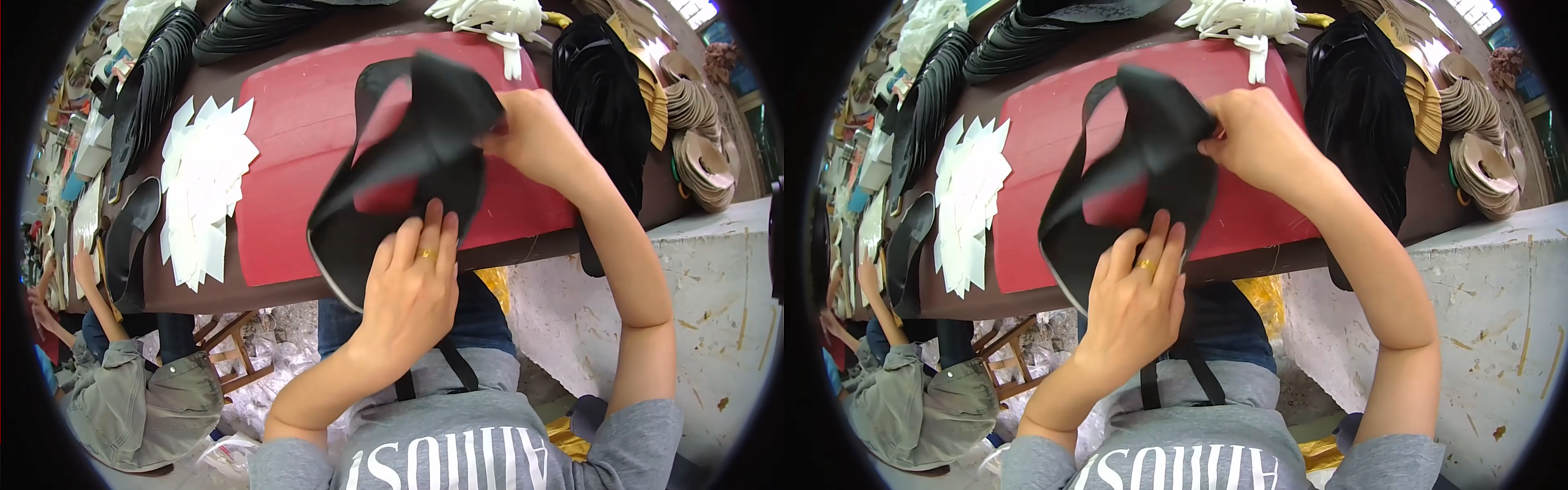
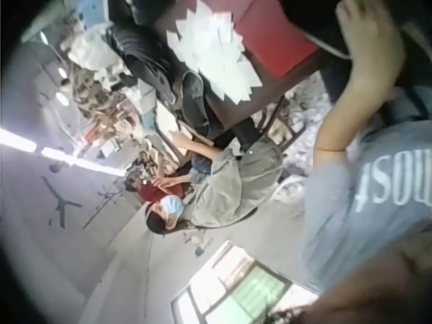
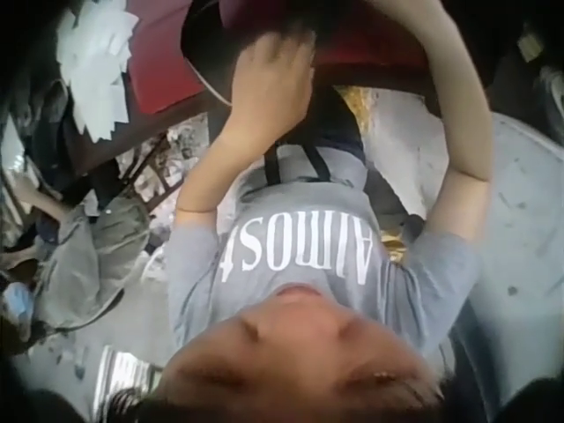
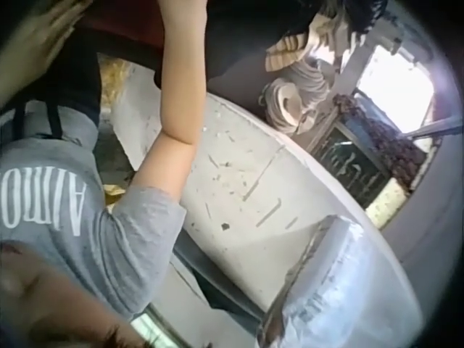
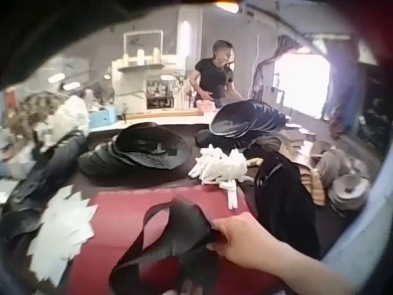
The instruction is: Assembling shoe components by precisely applying white adhesive linings to black leather parts at a workbench.
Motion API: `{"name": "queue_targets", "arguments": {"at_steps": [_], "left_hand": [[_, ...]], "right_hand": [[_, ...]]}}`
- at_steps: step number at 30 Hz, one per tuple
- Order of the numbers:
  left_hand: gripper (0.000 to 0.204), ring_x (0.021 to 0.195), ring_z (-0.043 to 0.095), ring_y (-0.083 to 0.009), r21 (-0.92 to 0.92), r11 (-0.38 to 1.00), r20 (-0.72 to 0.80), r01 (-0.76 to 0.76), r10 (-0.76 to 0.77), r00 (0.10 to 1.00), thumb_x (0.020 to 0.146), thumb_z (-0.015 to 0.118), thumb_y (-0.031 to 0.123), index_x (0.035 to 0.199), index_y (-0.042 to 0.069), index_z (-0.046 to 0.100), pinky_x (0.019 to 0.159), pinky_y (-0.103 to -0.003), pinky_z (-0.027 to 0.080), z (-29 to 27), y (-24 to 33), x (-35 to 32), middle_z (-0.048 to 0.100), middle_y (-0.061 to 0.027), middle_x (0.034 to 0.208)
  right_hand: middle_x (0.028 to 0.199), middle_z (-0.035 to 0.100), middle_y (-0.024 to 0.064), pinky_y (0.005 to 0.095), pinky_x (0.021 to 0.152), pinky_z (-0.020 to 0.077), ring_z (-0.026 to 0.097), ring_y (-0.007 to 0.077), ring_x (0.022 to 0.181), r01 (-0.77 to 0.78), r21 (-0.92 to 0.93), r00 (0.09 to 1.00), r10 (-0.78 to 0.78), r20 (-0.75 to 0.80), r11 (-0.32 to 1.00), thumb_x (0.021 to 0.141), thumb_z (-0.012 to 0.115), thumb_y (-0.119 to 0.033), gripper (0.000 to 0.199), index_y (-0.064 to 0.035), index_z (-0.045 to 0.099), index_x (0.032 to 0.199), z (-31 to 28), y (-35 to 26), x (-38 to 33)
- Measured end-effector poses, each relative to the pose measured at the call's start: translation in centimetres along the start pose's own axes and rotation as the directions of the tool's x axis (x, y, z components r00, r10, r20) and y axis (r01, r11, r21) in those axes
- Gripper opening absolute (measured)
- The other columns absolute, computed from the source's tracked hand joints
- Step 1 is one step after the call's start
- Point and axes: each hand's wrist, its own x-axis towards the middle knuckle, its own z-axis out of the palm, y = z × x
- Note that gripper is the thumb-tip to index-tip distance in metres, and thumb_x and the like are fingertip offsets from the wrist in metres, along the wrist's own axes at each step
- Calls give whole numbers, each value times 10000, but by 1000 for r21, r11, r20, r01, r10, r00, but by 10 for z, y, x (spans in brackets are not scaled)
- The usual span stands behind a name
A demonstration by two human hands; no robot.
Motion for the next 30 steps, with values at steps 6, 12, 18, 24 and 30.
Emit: {"name": "queue_targets", "arguments": {"at_steps": [6,12,18,24,30], "left_hand": [[437,865,494,-253,41,996,65,82,-85,994,821,593,202,1234,63,564,744,-342,434,0,1,26,571,-82,1272],[430,893,524,-273,50,993,6,-106,106,994,818,601,216,1213,48,574,736,-350,443,16,-3,17,595,-100,1203],[404,906,537,-279,85,995,7,-45,45,999,812,600,196,1180,29,591,728,-343,446,15,9,15,626,-113,1100],[391,925,552,-294,73,997,51,24,-28,998,800,597,171,1161,20,597,739,-337,462,33,11,46,649,-115,1037],[385,932,554,-288,217,963,15,-161,161,987,794,590,161,1148,10,603,728,-347,460,27,-1,55,654,-110,1005]], "right_hand": [[757,664,164,373,657,510,640,320,661,29,-13,998,-28,53,1000,644,671,28,159,50,643,800,4,2,0],[716,633,168,370,641,479,554,324,595,352,-312,920,-387,-57,883,646,631,45,180,38,596,822,1,16,1],[767,643,182,385,661,484,585,354,636,191,-243,977,-208,-46,951,645,618,56,242,26,596,884,13,40,-13],[780,643,183,379,632,490,598,351,628,229,-200,967,-247,-65,952,654,616,55,260,20,599,911,15,45,-16],[786,644,187,366,594,496,611,336,637,265,-311,947,-308,-97,913,665,626,41,271,19,599,935,8,42,-8]]}}
